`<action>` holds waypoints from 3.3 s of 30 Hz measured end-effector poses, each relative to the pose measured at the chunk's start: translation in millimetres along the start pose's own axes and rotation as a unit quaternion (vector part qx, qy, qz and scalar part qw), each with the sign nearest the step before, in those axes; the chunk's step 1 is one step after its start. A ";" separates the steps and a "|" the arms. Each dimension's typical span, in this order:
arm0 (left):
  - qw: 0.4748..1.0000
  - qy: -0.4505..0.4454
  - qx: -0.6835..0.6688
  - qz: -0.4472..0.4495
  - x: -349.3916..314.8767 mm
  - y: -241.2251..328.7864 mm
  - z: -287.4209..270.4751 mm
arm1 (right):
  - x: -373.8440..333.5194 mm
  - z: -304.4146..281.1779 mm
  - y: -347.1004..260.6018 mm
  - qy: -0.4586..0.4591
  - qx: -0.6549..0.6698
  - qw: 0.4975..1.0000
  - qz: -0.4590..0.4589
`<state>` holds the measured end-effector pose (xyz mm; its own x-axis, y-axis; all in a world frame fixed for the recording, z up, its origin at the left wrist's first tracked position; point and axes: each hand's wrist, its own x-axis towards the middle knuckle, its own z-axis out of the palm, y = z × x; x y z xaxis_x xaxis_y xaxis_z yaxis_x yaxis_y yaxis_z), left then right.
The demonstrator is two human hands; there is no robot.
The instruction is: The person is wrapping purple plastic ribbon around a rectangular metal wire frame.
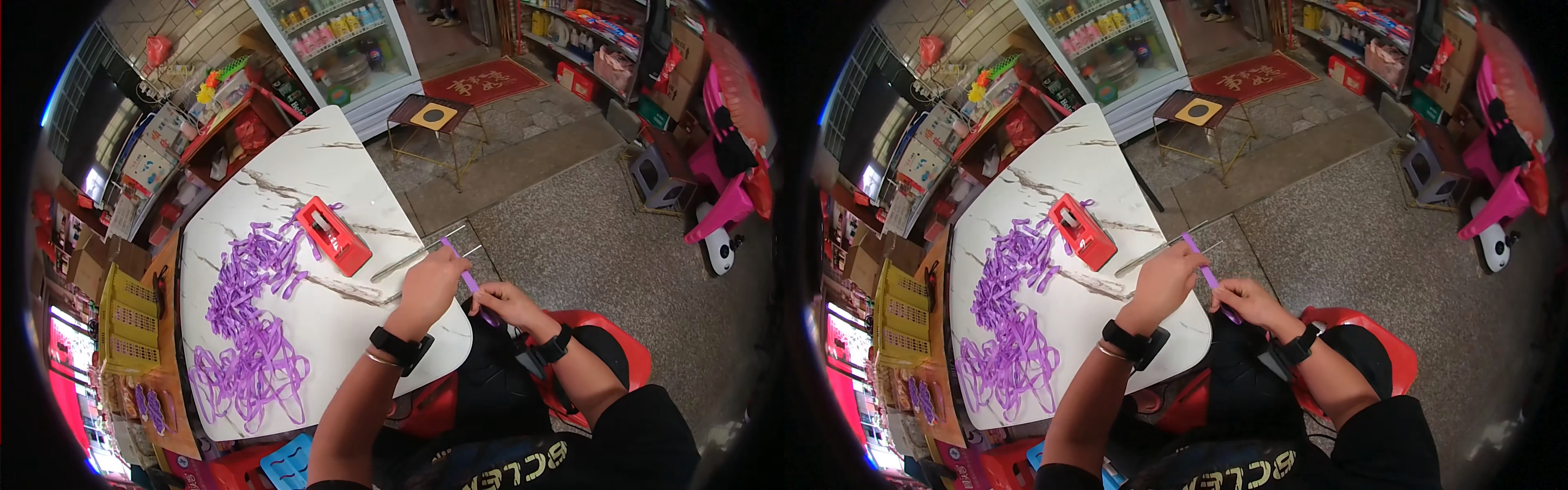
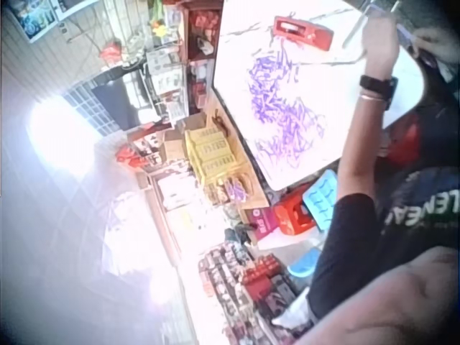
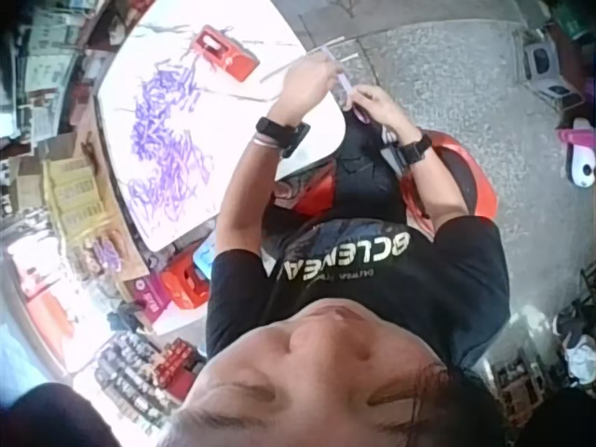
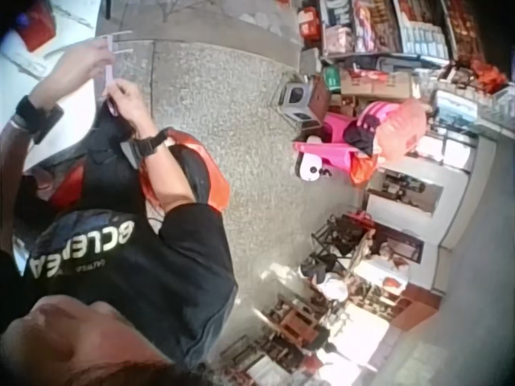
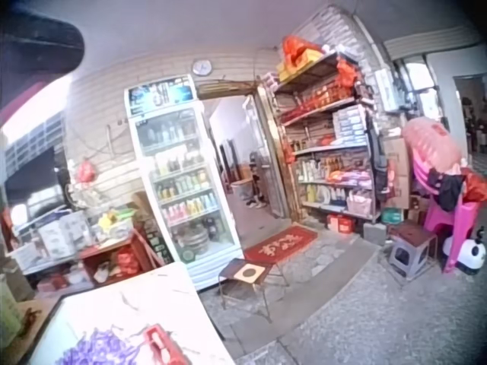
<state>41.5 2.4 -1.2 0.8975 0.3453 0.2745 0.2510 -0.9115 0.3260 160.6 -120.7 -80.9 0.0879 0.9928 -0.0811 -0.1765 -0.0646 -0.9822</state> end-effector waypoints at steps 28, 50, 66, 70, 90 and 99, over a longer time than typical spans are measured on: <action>0.978 0.031 0.067 0.193 5.1 7.5 3.4 | -72.7 25.7 -18.2 0.154 0.159 0.975 0.034; 0.979 0.031 0.099 0.173 2.4 9.4 4.3 | -74.0 50.7 -31.5 0.189 0.042 0.972 -0.132; 0.991 0.013 0.129 -0.002 -30.9 24.3 -6.7 | -82.2 45.5 -36.2 0.188 -0.029 0.970 -0.152; 0.990 0.000 0.141 -0.001 -23.4 19.6 -4.6 | -81.3 44.1 -37.7 0.199 -0.064 0.965 -0.157; 0.983 -0.034 0.136 0.121 -13.0 26.0 15.2 | -86.9 41.5 -33.7 0.191 -0.142 0.967 -0.093; 0.997 0.038 0.067 0.030 2.2 21.0 -10.9 | -42.8 32.1 -107.5 0.128 -0.027 0.982 -0.133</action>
<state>44.8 -13.5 16.2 0.8839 0.2997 0.3590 0.2477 -0.9512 0.1842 144.3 -153.1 33.6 0.3694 0.9177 0.1458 -0.0617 0.1808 -0.9816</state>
